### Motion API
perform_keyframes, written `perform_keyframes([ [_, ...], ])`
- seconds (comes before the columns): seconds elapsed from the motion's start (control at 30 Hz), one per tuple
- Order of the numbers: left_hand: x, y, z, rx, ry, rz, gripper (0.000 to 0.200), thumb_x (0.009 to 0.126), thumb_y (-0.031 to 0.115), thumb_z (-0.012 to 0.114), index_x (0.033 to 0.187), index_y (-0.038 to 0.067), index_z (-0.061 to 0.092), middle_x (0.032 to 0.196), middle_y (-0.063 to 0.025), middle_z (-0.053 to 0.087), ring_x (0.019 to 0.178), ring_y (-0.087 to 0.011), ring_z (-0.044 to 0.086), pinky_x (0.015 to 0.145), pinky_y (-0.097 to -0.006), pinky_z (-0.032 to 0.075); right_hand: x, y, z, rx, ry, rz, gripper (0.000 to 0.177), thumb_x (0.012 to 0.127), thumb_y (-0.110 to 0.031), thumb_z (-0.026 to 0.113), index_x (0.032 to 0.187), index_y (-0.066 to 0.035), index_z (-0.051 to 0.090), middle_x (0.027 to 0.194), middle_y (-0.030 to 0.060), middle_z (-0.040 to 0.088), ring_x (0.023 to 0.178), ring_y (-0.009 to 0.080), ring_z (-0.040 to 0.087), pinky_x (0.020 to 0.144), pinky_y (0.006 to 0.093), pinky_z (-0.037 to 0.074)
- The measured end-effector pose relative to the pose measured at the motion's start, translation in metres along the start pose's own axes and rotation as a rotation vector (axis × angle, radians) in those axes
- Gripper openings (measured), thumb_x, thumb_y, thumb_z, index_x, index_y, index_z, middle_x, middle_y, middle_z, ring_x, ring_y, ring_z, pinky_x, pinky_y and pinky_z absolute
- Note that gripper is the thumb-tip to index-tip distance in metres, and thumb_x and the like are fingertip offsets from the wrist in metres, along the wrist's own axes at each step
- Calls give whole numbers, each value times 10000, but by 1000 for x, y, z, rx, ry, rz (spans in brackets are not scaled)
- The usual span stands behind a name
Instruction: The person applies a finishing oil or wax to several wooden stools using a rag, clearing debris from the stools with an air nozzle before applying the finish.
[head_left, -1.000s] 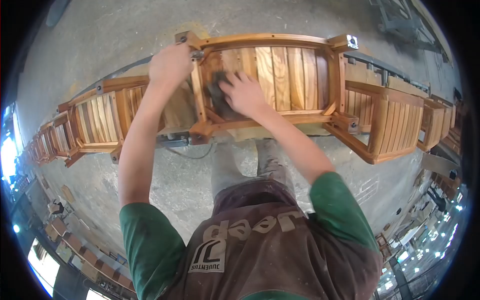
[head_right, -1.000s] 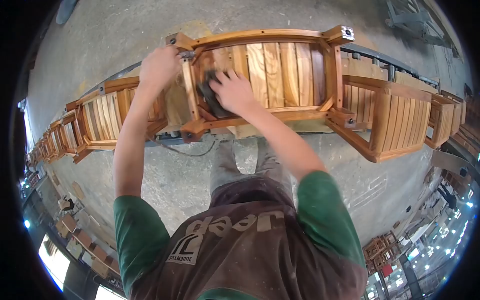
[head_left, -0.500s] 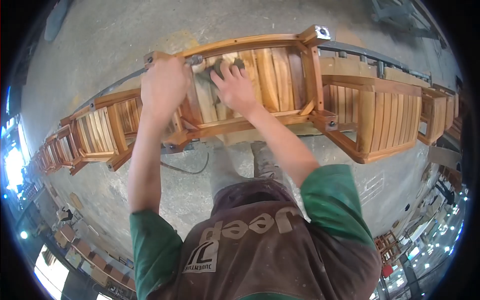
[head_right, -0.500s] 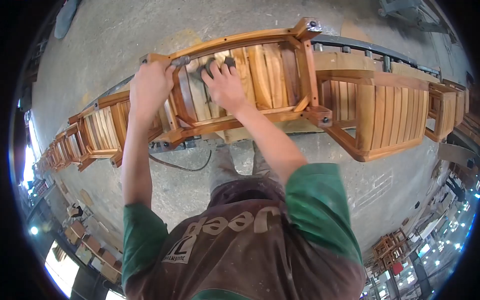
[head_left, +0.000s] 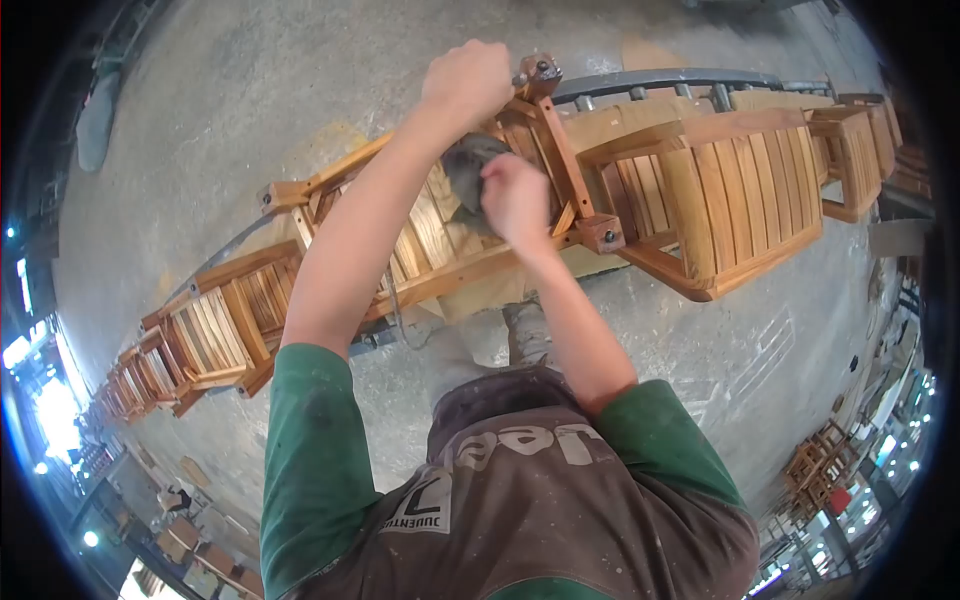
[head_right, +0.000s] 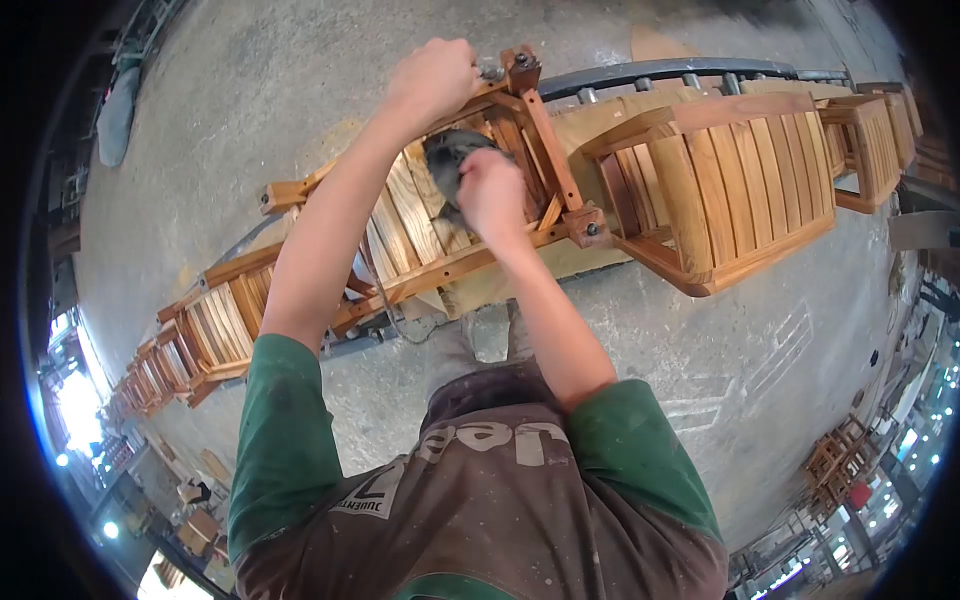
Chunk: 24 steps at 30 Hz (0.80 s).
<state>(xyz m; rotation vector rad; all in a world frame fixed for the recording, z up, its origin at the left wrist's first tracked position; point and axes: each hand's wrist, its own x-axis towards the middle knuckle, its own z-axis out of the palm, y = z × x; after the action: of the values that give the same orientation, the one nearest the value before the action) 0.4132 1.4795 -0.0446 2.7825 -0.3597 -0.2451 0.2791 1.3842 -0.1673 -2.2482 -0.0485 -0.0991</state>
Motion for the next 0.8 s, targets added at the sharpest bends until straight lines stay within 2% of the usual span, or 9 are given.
perform_keyframes([
  [0.07,1,-7,5,127,-33,-40,259,873,260,617,996,69,740,961,-217,703,935,-401,674,822,-489,543,25,-21,-50,156,270,71,55,785,11,600,798,-16,647,686,148,627,591,333,622,589,404,517],
  [0.17,-4,-27,-3,109,-48,-115,254,878,265,613,994,81,742,969,-215,704,942,-399,673,828,-483,542,31,-22,-42,-191,-88,-245,317,826,-128,655,1135,-65,631,1216,175,605,1130,328,570,909,453,473],
  [0.2,-7,-36,-8,110,-44,-120,254,878,265,613,994,81,742,969,-215,704,942,-399,673,828,-483,542,17,-26,-26,-249,-365,-75,509,827,-263,689,1300,-131,554,1384,144,476,1275,360,433,997,515,398],
  [0.3,-20,-69,-17,128,-3,-218,255,879,265,615,1005,82,740,959,-207,704,921,-399,671,827,-468,538,-7,7,29,-659,-465,-404,458,823,-263,670,1251,-131,575,1304,140,516,1251,377,471,970,572,424],
  [0.4,-52,-98,-27,63,16,-213,254,892,256,607,1012,71,734,911,-210,696,882,-397,667,799,-467,527,39,-16,-13,-375,-717,50,401,822,-244,668,1194,-119,586,1197,154,576,1149,362,561,912,512,487],
  [0.47,-72,-106,-40,37,61,-201,252,907,244,599,1029,67,729,858,-218,682,833,-393,662,760,-465,513,53,-32,-56,-279,-117,-253,330,819,-227,678,1115,-111,588,1059,153,605,997,361,607,814,479,518],
  [0.57,-93,-96,-61,-57,56,-305,243,907,223,579,989,46,723,875,-233,688,862,-407,662,789,-472,526,102,-72,-111,-438,251,-313,405,824,-322,699,1164,-134,585,1077,92,599,999,333,575,810,448,516],
  [0.67,-95,-88,-62,-96,88,-258,254,918,222,567,985,34,724,841,-231,685,838,-404,664,769,-479,522,153,-8,-57,-753,329,-332,434,858,-427,653,1168,-128,598,1133,86,606,1038,334,589,819,435,534],
  [0.8,-85,-67,-50,-252,7,-330,262,923,221,559,970,24,727,825,-223,689,821,-396,671,760,-484,523,185,14,-46,-723,-111,-133,507,892,-516,574,1157,-87,630,1120,153,669,992,399,639,845,487,531],
])
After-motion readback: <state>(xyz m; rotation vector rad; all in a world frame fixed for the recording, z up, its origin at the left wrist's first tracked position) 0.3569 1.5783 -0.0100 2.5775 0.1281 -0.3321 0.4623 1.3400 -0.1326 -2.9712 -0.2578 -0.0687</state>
